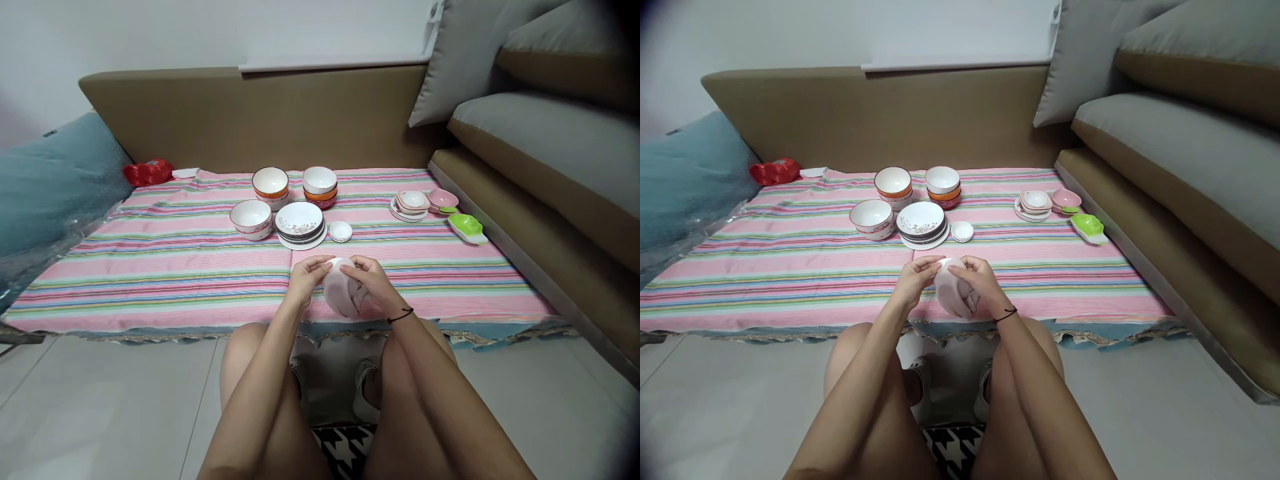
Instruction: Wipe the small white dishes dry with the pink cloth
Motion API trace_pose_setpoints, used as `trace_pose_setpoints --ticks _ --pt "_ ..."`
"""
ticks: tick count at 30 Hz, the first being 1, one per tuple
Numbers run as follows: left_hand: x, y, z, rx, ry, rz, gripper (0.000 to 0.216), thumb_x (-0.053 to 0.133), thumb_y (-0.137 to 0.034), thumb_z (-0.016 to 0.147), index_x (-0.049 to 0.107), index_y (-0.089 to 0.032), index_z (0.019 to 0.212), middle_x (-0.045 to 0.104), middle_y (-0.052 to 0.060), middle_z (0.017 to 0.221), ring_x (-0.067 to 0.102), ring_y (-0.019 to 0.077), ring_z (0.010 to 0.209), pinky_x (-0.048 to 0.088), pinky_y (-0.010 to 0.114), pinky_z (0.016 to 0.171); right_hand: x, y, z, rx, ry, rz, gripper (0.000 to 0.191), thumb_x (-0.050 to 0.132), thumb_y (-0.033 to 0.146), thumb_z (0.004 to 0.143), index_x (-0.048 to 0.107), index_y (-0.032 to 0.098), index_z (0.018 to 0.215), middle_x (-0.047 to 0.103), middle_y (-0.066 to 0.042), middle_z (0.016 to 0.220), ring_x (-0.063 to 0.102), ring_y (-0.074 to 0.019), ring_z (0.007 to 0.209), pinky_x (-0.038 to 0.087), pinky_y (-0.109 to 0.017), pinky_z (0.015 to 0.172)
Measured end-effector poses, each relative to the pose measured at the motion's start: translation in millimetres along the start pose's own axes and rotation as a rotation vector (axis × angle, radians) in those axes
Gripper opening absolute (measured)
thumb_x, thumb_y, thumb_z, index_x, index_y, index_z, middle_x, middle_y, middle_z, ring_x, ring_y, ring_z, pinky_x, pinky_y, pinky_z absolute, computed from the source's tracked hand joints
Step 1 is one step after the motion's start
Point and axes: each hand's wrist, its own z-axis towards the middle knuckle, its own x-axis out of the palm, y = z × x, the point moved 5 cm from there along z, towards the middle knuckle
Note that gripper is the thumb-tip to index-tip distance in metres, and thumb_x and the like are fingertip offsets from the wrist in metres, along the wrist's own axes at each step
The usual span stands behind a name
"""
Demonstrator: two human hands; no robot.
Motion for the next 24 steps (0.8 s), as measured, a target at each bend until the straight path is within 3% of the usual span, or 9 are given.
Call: trace_pose_setpoints --ticks 5,12,17,24 --pt "-2 1 0 0.015 -0.004 0.018 0.037 0.082 -0.03 0.053 0.072 -0.014 0.085 0.068 0.004 0.074 0.055 0.0093 0.061 0.041 0.021 0.055 1 -1 0 0.022 0.007 0.002 0.03 0.073 0.044 0.064 0.06 0.018 0.07 0.051 0.003 0.059 0.043 -0.0097 0.054 0.033 -0.022 0.047" --pt "-5 9 6 -0.048 0.0 -0.291 0.028 0.074 -0.02 0.064 0.067 -0.016 0.091 0.068 0.005 0.091 0.06 0.0119 0.074 0.048 0.023 0.066 3 -2 4 -0.018 0.031 0.178 0.028 0.073 0.036 0.066 0.066 0.02 0.087 0.064 -0.001 0.083 0.054 -0.0123 0.072 0.041 -0.023 0.065" --pt "2 14 7 -0.106 0.061 -0.456 0.02 0.063 -0.015 0.074 0.064 -0.018 0.094 0.068 0.004 0.094 0.062 0.0131 0.081 0.05 0.025 0.075 1 -3 3 -0.04 0.011 0.173 0.026 0.073 0.034 0.068 0.066 0.022 0.089 0.065 -0.001 0.087 0.055 -0.0126 0.074 0.041 -0.023 0.065" --pt "6 11 5 -0.092 0.122 -0.326 0.02 0.069 -0.021 0.07 0.063 -0.015 0.088 0.066 0.006 0.085 0.061 0.0142 0.078 0.049 0.027 0.074 -4 -1 4 -0.041 -0.015 0.211 0.026 0.072 0.037 0.068 0.066 0.021 0.088 0.065 -0.001 0.085 0.055 -0.0134 0.073 0.041 -0.024 0.065"
